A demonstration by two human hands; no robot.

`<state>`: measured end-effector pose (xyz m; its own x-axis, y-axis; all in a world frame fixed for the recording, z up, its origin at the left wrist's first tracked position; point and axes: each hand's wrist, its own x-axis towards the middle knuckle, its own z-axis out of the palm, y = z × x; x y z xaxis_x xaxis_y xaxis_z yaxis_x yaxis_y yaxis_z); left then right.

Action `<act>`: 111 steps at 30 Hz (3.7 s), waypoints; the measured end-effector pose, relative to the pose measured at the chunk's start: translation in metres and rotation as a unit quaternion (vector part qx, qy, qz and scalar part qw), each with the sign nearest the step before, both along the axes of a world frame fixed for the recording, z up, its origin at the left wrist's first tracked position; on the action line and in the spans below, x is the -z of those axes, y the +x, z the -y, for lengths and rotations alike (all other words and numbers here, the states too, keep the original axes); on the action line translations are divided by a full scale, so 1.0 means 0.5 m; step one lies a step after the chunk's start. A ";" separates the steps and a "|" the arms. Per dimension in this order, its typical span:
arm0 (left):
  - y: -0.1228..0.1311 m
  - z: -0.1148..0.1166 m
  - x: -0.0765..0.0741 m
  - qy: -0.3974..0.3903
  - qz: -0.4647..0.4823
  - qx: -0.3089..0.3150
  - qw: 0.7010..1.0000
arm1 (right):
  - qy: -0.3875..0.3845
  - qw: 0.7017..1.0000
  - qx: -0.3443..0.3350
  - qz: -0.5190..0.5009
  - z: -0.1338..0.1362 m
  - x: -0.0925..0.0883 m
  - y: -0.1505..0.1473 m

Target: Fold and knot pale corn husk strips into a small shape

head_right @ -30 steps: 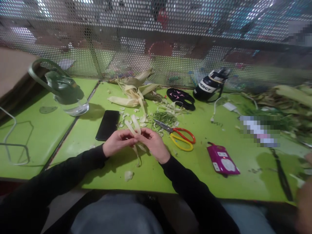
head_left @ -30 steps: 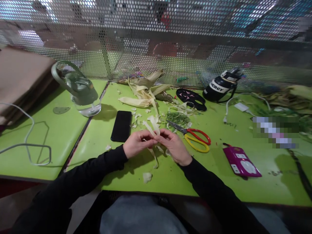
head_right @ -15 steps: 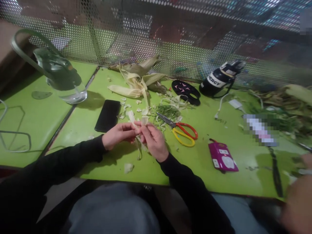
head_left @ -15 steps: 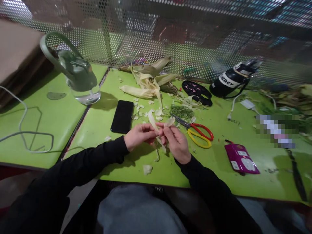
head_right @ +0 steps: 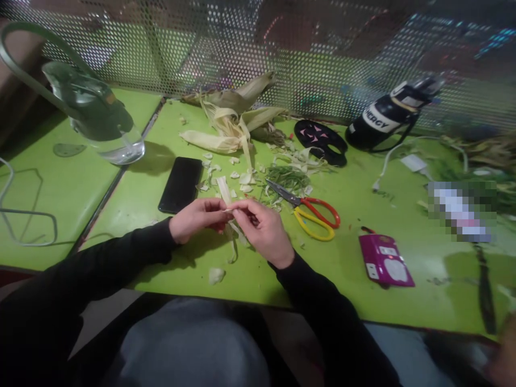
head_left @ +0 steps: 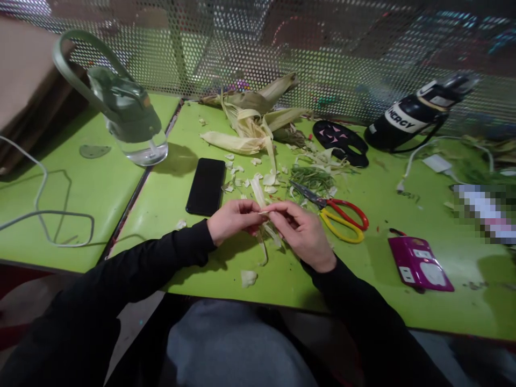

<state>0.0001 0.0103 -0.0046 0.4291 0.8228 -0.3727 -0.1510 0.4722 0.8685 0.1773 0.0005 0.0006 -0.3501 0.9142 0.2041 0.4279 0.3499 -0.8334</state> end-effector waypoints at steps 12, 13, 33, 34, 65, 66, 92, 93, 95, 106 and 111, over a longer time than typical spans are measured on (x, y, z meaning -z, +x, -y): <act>-0.002 -0.005 -0.003 -0.008 0.011 -0.019 1.000 | 0.070 0.995 -0.044 0.064 -0.008 -0.014 0.010; -0.003 -0.005 -0.003 -0.003 0.011 -0.019 1.000 | 0.075 0.994 -0.047 0.069 -0.009 -0.017 0.010; -0.003 -0.004 -0.006 0.006 -0.005 -0.021 1.000 | -0.021 0.997 -0.022 0.071 -0.014 -0.022 0.012; -0.003 -0.003 -0.007 0.009 -0.009 -0.021 1.000 | -0.027 0.997 -0.024 0.066 -0.014 -0.021 0.012; -0.004 0.000 -0.001 0.092 -0.020 0.007 0.995 | 0.114 0.984 -0.031 0.137 -0.019 -0.020 0.017; -0.004 0.000 0.003 0.112 -0.029 0.011 0.993 | 0.112 0.984 -0.028 0.137 -0.019 -0.020 0.017; 0.002 -0.002 0.007 0.077 0.142 -0.097 0.982 | 0.107 0.988 0.088 0.067 -0.013 -0.013 0.016; 0.002 -0.002 0.006 0.069 0.152 -0.103 0.981 | 0.079 0.990 0.074 0.091 -0.015 -0.014 0.016; 0.002 0.000 0.006 0.067 0.163 -0.112 0.978 | 0.045 0.991 0.035 0.123 -0.017 -0.016 0.015; 0.003 0.002 0.005 0.077 0.110 -0.069 0.989 | -0.067 0.995 -0.015 -0.070 -0.015 -0.003 0.019; 0.004 0.005 -0.002 0.036 0.052 -0.063 0.996 | -0.149 0.981 0.035 -0.118 -0.014 -0.013 0.013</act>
